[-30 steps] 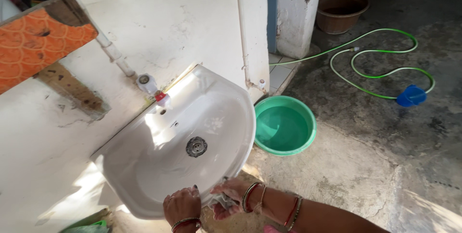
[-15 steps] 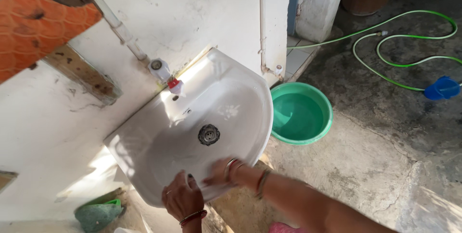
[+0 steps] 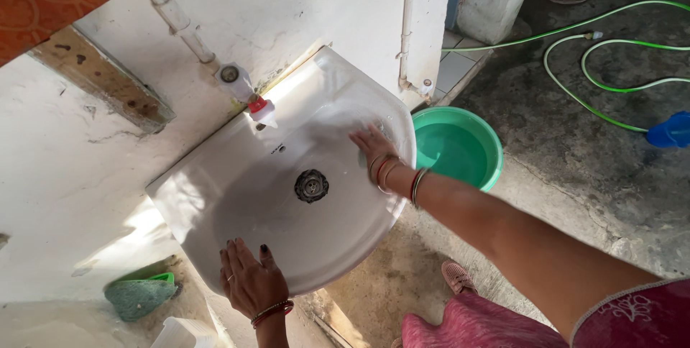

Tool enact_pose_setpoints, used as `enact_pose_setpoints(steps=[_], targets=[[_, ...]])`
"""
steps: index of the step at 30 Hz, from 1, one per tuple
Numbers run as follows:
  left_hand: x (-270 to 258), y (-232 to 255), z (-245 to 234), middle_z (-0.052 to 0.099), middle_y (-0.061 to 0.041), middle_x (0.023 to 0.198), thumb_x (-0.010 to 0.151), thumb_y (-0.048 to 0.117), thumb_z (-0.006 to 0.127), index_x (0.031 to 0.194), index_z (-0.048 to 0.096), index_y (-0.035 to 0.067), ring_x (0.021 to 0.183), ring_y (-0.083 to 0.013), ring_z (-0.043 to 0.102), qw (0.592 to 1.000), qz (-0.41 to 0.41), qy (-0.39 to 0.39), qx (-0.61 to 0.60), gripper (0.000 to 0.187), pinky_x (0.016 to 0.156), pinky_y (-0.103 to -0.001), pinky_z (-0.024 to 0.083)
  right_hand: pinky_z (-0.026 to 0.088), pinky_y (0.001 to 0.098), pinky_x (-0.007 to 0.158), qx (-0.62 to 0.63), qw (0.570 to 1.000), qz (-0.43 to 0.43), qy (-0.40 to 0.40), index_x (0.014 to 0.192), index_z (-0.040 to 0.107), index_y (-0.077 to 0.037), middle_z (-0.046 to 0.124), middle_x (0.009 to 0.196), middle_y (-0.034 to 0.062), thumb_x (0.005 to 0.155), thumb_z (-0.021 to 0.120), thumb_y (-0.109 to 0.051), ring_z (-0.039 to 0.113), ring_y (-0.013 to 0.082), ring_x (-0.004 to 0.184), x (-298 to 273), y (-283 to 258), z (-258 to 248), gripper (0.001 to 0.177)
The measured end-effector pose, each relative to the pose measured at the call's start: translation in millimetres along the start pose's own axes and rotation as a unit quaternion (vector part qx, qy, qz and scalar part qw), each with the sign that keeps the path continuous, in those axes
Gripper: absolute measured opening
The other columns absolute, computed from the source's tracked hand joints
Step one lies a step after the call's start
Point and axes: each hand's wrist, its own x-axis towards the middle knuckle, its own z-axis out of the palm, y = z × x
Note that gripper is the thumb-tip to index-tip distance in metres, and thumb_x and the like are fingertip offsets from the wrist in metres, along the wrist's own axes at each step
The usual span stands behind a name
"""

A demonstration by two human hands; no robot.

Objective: The person scrubs the interior and exterior surfaces of a white wall-mounted sink using a sponge. They wipe the basin, rim, and underside, then clean the drain pipe and faucet area.

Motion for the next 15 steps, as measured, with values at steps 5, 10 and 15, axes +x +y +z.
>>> enact_pose_setpoints(steps=[5,10,15], targets=[[-2.8,-2.9,3.0,0.053,-0.013,0.153,0.1,0.033,0.056,0.146,0.054,0.004,0.147,-0.0293,0.042,0.999,-0.022,0.018,-0.023,0.054,0.122,-0.046,0.029,0.007,0.0494,0.125,0.359,0.895,-0.257,-0.054,0.163,0.009,-0.007,0.009,0.17,0.0173,0.094,0.047,-0.066,0.007,0.0329,0.157,-71.8,-135.8,-50.5,0.099],[0.5,-9.3,5.5,0.053,-0.013,0.153,0.101,0.033,0.056,0.146,0.054,0.003,0.148,-0.0289,0.041,1.0,-0.01,0.026,-0.003,0.054,0.122,-0.046,0.027,0.008,0.0475,0.125,0.398,0.831,-0.384,-0.06,0.162,0.018,-0.012,0.01,0.17,0.0127,0.097,0.043,-0.059,0.005,0.029,0.158,-89.7,-155.3,-74.0,0.084],[4.1,-9.6,8.7,0.052,-0.012,0.154,0.101,0.036,0.056,0.146,0.054,0.004,0.149,-0.0291,0.04,1.0,-0.01,0.012,0.021,0.055,0.123,-0.046,0.025,0.044,0.0474,0.118,0.148,0.978,-0.105,-0.101,0.151,0.051,0.001,0.058,0.153,0.0209,0.094,0.055,-0.05,0.057,0.0316,0.14,-35.8,-11.5,-40.0,0.076]])
